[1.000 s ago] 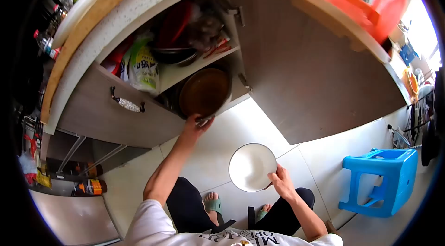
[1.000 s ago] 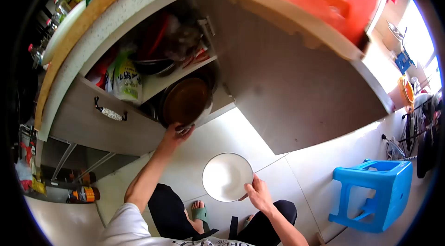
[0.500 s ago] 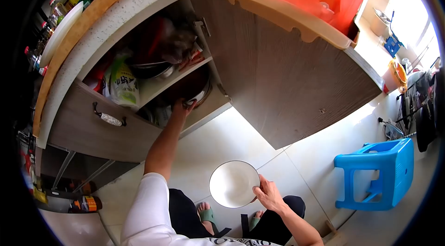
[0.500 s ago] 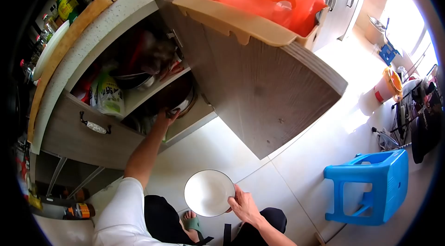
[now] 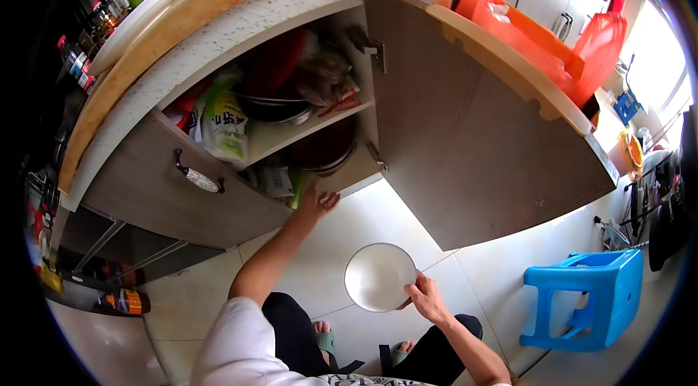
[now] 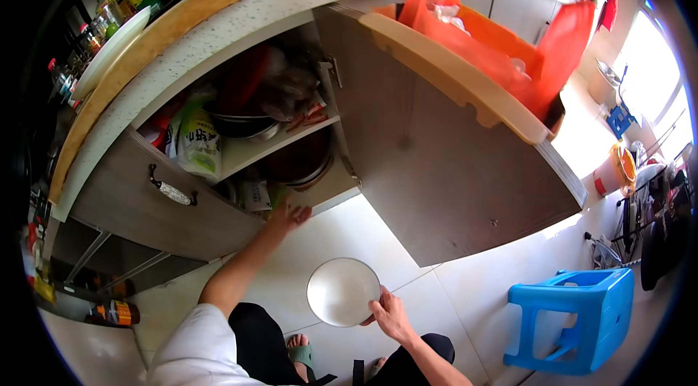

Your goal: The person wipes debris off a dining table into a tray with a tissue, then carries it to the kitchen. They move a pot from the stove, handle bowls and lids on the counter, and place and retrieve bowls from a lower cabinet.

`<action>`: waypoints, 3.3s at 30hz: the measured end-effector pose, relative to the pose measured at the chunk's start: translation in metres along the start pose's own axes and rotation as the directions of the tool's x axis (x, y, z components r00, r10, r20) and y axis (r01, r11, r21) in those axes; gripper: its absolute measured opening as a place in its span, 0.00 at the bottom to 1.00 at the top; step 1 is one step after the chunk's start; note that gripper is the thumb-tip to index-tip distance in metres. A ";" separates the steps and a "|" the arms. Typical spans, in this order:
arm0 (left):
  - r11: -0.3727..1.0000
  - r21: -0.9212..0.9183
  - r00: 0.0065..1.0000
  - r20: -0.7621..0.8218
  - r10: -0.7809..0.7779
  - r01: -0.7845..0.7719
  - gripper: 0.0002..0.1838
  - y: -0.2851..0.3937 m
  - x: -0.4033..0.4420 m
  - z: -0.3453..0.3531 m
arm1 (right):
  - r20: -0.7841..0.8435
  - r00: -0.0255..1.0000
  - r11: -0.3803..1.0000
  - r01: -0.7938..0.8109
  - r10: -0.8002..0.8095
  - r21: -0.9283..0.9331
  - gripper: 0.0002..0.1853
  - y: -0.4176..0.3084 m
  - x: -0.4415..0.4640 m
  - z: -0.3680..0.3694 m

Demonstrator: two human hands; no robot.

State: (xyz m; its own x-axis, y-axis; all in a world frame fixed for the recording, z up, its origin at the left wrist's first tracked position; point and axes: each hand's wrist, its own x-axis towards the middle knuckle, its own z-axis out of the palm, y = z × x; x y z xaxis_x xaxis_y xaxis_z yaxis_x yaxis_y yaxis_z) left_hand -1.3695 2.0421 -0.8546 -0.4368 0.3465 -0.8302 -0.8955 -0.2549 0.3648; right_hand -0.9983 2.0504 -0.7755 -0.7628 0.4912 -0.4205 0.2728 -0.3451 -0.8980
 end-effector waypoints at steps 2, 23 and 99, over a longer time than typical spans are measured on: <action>0.993 0.053 0.981 0.169 0.091 -0.101 0.29 -0.022 -0.009 -0.042 | 0.013 1.000 0.999 0.017 -0.017 -0.043 0.17 -0.012 0.025 -0.002; 0.875 -0.068 0.792 0.394 0.466 -0.480 0.15 -0.019 -0.201 -0.067 | -0.323 0.946 0.937 0.138 -0.028 0.322 0.20 -0.096 0.438 0.134; 0.526 0.686 0.473 0.728 -0.496 -0.503 0.11 0.108 -0.652 0.051 | -0.624 0.641 0.685 -0.694 0.447 -0.221 0.18 -0.178 -0.451 0.062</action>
State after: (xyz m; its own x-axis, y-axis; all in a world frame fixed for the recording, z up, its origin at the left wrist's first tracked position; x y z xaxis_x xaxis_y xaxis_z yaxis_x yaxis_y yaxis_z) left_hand -1.1861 1.8344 -0.2527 0.1753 0.9477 -0.2669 -0.3102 0.3104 0.8985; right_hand -0.7392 1.8403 -0.4179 -0.0006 0.6599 -0.7514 0.8459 -0.4004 -0.3524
